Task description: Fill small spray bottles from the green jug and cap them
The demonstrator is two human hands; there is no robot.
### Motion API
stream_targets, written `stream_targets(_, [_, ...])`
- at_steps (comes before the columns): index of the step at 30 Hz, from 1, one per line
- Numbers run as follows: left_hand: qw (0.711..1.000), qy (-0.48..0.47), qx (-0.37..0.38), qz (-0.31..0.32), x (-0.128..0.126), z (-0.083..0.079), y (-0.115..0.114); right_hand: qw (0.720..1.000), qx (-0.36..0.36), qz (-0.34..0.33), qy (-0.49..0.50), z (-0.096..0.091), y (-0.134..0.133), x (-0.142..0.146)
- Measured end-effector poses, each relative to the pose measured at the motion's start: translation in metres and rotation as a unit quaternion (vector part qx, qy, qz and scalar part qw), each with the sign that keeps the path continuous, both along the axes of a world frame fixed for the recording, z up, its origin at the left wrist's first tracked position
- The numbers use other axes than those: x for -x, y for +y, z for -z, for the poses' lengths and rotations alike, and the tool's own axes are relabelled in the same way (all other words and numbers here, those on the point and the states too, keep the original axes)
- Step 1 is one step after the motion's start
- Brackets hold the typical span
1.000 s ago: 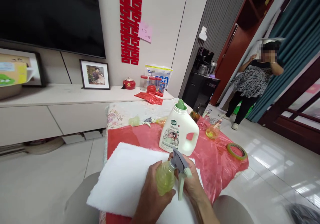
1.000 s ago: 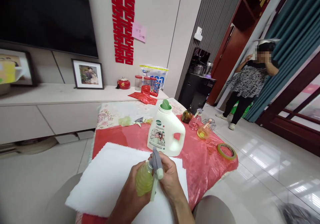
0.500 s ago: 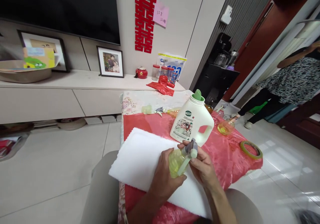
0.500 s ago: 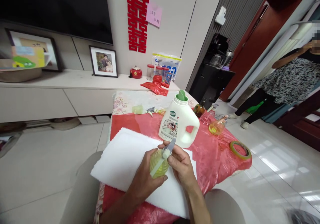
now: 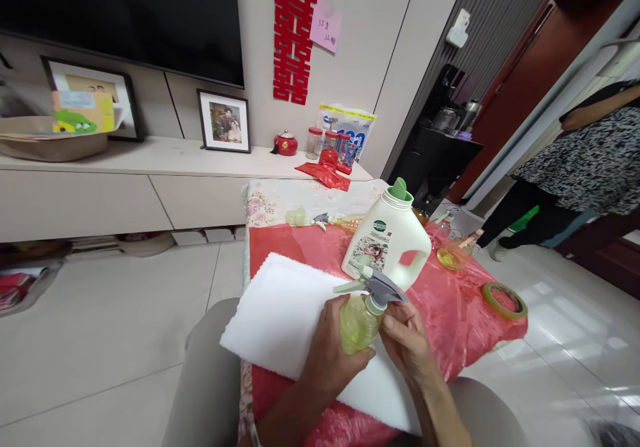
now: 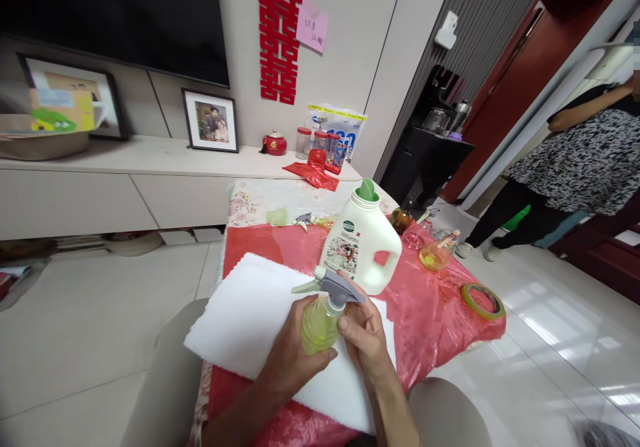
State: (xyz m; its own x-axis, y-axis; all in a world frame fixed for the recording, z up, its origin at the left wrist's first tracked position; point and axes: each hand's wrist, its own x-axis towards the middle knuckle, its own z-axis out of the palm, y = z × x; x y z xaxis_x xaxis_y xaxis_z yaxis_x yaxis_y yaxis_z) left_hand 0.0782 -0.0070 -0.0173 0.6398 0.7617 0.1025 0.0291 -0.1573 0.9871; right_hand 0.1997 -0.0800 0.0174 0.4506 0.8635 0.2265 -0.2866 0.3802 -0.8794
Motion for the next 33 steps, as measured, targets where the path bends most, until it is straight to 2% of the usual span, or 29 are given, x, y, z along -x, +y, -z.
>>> stream_targets(6, [1.0,0.009,0.002,-0.003,-0.001,0.0,0.0,0.999,0.036,0.016,0.008,0.004,-0.002,-0.004])
stream_targets(11, [1.0,0.018,0.009,0.002,0.0,-0.002,0.0,0.995,0.068,0.06,-0.032,-0.002,0.001,-0.003])
stream_targets(17, [1.0,0.026,0.004,0.0,0.0,0.0,-0.001,0.999,0.053,-0.006,0.0,-0.012,-0.004,0.001])
stream_targets(21, [0.999,0.039,0.0,0.0,0.0,-0.001,-0.001,0.998,0.043,-0.008,0.042,-0.009,-0.005,0.003])
stream_targets(33, [1.0,0.011,0.005,0.011,0.0,0.002,0.0,0.994,0.017,0.096,0.042,-0.014,0.009,0.021])
